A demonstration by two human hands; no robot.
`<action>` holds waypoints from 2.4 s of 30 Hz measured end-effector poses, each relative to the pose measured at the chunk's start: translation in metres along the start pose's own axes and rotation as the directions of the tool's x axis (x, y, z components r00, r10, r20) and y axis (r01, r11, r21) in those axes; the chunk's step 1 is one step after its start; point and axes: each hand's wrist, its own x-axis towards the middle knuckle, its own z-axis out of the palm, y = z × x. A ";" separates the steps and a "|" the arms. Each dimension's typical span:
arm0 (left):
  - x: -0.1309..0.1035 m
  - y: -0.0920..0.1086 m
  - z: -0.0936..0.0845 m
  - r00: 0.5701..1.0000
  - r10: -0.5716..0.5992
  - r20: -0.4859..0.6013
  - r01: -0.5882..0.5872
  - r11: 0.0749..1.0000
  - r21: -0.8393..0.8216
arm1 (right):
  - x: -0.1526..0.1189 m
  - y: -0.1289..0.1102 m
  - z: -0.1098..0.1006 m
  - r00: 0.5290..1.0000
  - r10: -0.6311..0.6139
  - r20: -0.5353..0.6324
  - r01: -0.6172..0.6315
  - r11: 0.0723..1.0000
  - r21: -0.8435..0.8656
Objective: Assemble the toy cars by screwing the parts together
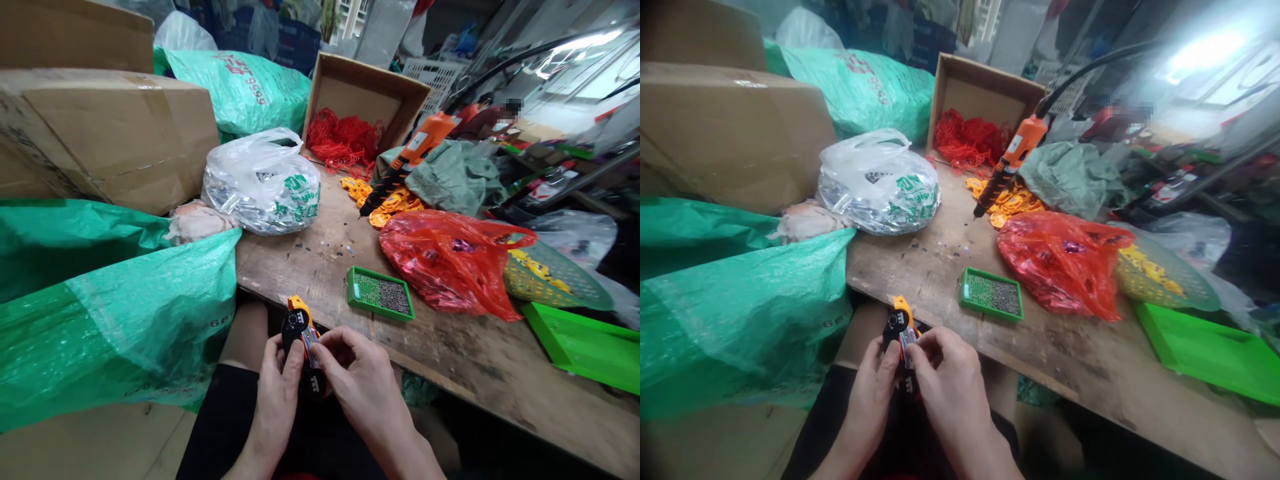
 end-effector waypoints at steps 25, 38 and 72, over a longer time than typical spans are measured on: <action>-0.001 0.004 0.002 1.000 0.003 0.021 -0.004 1.000 0.017 | -0.001 -0.001 0.002 0.999 -0.049 -0.023 0.046 0.994 -0.102; -0.002 -0.003 0.001 1.000 0.000 0.017 0.000 1.000 0.012 | 0.003 0.001 -0.003 0.998 -0.059 0.011 0.059 0.994 -0.093; -0.004 -0.001 0.002 1.000 -0.014 0.013 0.014 1.000 0.001 | 0.008 0.001 0.000 0.999 -0.040 0.009 0.040 0.997 -0.062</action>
